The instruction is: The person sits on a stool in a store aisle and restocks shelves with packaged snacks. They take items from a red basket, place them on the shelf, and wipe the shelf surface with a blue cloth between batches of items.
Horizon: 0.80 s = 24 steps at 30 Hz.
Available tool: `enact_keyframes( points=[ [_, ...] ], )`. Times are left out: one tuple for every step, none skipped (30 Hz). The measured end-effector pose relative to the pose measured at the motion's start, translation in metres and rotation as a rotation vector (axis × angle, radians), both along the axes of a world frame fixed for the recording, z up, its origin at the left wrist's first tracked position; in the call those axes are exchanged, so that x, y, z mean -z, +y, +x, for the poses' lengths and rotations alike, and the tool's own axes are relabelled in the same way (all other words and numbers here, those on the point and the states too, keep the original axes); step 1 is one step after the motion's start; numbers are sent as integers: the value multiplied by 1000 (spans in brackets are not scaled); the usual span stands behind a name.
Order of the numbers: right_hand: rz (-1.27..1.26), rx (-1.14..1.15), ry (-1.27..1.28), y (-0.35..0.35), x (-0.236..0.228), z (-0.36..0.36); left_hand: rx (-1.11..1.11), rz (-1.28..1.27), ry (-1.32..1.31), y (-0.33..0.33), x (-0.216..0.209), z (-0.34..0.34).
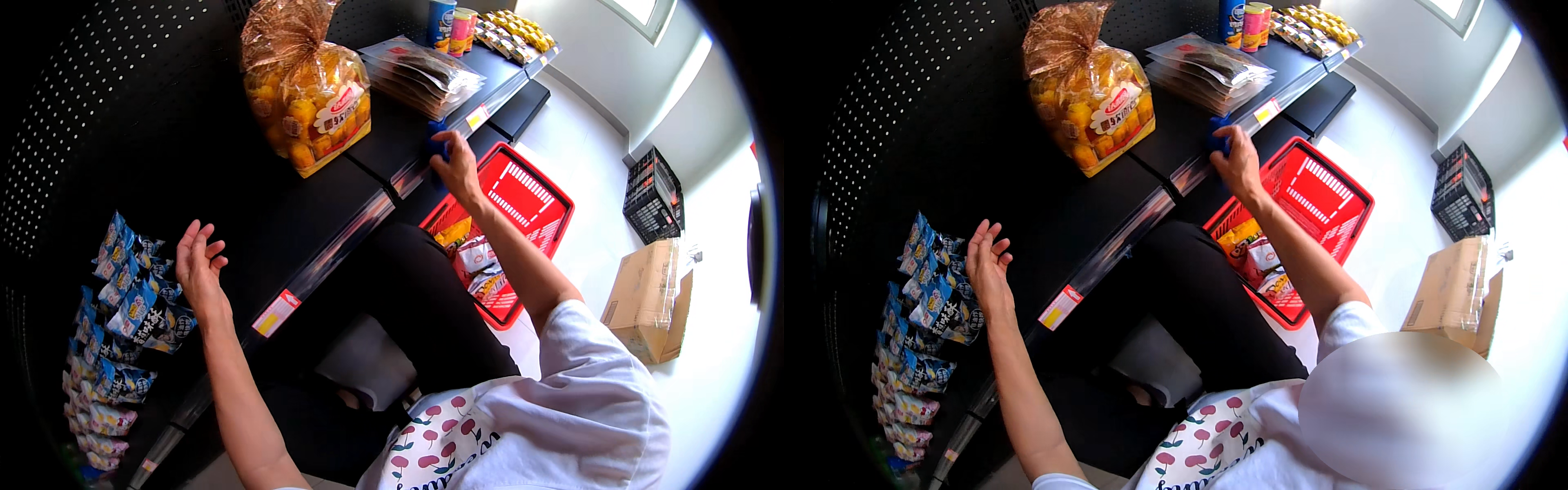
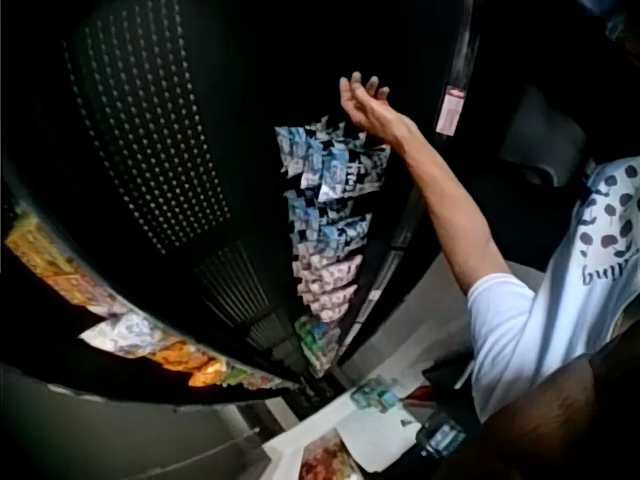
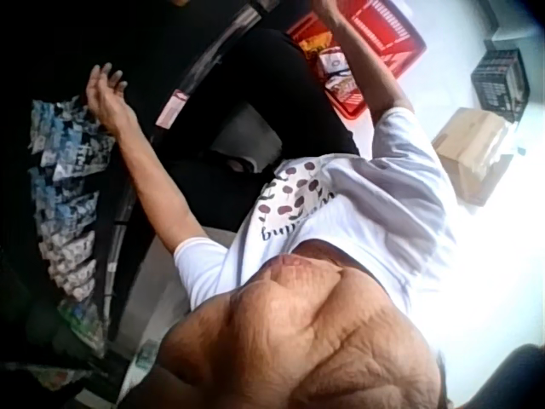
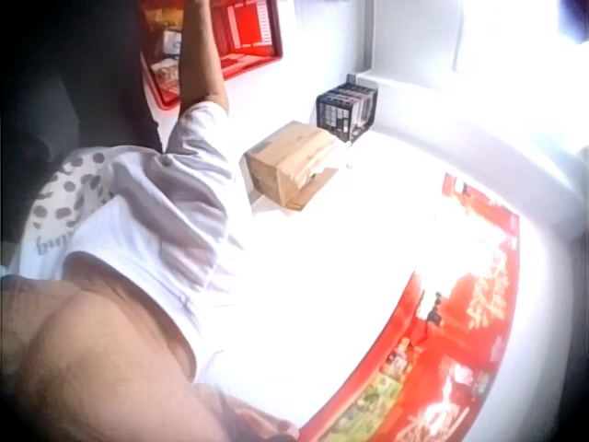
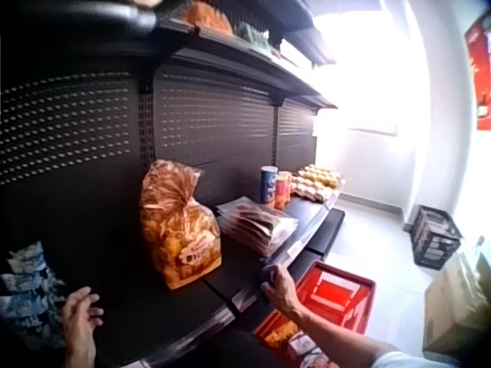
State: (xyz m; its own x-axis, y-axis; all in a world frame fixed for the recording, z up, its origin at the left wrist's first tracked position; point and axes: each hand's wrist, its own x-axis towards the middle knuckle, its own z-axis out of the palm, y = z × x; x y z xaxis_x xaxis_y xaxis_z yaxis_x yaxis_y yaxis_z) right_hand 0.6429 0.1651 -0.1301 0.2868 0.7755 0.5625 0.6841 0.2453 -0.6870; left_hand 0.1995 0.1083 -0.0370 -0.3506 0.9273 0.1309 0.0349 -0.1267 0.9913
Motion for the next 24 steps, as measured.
enact_keyframes(
  points=[
    [-12,-70,12,-11,-3,-15,13,8,6,0,-1,2],
    [-24,-136,24,-22,-4,-27,19,16,15,-1,-1,4],
    [-6,-173,-35,-29,-4,-38,25,26,26,-2,-1,5],
    [-92,-223,15,-36,-6,-46,31,36,36,-3,-2,8],
    [-160,-263,93,-42,-13,-49,23,21,46,-3,-4,12],
    [-230,-304,172,-44,-16,-50,36,27,38,-3,-4,15],
    [-256,-354,218,-38,-11,-42,46,33,31,-3,-4,17],
    [-281,-398,261,-31,-9,-30,63,41,21,-1,-4,20],
    [-297,-434,385,-26,-20,-27,66,34,27,-2,-5,19],
    [-202,-388,310,-16,-26,-22,63,39,29,-4,-6,15],
    [-130,-382,366,-8,-36,-19,63,43,27,-6,-7,13],
    [-57,-371,419,0,-46,-15,68,49,23,-7,-8,12],
    [-48,-365,385,13,-50,-7,49,45,26,-9,-10,12],
    [-37,-356,352,26,-52,1,49,45,34,-11,-11,12],
    [-74,-307,244,36,-58,3,47,44,43,-13,-13,11],
    [-145,-285,165,46,-59,-1,45,44,52,-16,-14,10],
    [-215,-260,84,55,-60,-7,38,40,44,-17,-14,10],
    [-285,-234,4,62,-58,-15,33,36,43,-17,-14,9],
    [-279,-258,-117,70,-49,-22,30,33,42,-18,-14,9],
    [-360,-291,-177,78,-38,-24,33,32,39,-17,-15,10],
    [-365,-286,-170,76,-39,-42,39,53,30,-18,-16,8],
    [-370,-278,-163,71,-38,-60,49,62,19,-19,-17,6],
    [-434,-330,-154,63,-47,-81,51,67,8,-20,-17,1],
    [-487,-390,-184,59,-49,-94,65,71,-8,-20,-17,1]
  ],
)
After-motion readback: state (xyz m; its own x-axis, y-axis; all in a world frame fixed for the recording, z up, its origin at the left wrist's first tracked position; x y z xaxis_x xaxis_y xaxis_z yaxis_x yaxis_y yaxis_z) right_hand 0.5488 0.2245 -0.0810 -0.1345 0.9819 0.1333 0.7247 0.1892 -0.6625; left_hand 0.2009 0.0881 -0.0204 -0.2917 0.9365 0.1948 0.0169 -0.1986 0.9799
